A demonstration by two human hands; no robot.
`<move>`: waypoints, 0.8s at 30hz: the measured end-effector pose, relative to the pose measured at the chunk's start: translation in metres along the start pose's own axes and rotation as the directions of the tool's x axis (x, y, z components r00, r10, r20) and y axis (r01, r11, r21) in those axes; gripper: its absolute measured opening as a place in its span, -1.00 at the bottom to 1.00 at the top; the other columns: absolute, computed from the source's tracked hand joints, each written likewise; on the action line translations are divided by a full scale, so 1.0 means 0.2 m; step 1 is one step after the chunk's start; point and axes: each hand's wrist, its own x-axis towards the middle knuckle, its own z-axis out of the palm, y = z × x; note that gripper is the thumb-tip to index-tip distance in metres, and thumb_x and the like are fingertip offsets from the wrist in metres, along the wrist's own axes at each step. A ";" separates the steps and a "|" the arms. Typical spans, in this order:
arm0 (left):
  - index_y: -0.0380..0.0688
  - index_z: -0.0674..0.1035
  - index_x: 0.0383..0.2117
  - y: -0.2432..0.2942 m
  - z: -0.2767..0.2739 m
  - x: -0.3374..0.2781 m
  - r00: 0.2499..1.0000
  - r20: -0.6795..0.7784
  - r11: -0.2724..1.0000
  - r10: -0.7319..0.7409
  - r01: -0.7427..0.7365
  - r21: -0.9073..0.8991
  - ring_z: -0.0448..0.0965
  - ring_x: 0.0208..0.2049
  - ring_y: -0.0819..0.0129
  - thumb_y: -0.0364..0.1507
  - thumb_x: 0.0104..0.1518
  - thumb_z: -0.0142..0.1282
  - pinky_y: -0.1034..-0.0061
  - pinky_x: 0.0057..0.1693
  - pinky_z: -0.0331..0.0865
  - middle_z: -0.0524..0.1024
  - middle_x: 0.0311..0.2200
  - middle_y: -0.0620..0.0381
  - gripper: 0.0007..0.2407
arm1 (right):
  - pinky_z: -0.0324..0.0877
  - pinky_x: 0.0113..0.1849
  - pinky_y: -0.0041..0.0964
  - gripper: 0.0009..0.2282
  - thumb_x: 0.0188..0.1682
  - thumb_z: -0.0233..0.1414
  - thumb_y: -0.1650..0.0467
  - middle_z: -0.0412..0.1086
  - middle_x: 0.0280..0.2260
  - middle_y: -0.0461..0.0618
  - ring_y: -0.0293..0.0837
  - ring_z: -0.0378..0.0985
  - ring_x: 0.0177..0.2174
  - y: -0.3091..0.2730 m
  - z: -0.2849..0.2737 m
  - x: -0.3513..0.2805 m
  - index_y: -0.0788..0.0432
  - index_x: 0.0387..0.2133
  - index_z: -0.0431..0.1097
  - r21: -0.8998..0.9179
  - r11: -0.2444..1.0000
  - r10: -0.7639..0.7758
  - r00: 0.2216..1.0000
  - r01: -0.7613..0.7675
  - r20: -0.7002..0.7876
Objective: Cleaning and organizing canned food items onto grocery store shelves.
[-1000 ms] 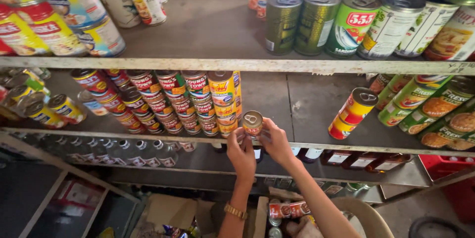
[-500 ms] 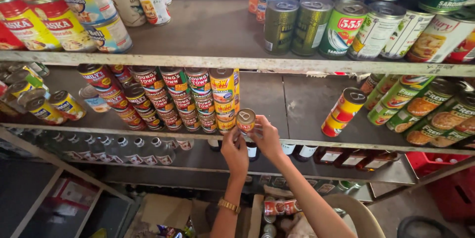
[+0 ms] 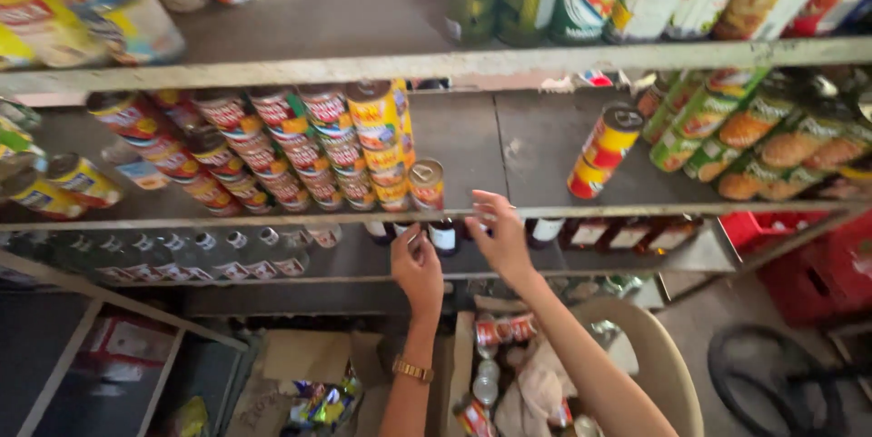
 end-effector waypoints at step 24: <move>-0.24 0.61 -0.19 -0.97 -0.04 -1.80 0.576 0.460 0.737 -0.675 0.500 0.455 0.66 -0.28 0.24 -0.22 0.23 0.07 0.34 -0.12 0.50 0.68 -0.30 -0.03 -0.69 | 0.34 0.01 0.03 -0.53 -0.26 0.21 0.47 0.46 -0.11 0.23 0.24 0.44 -0.04 1.22 -0.37 -1.75 0.21 0.01 0.38 -0.573 0.730 0.471 0.882 -0.373 0.025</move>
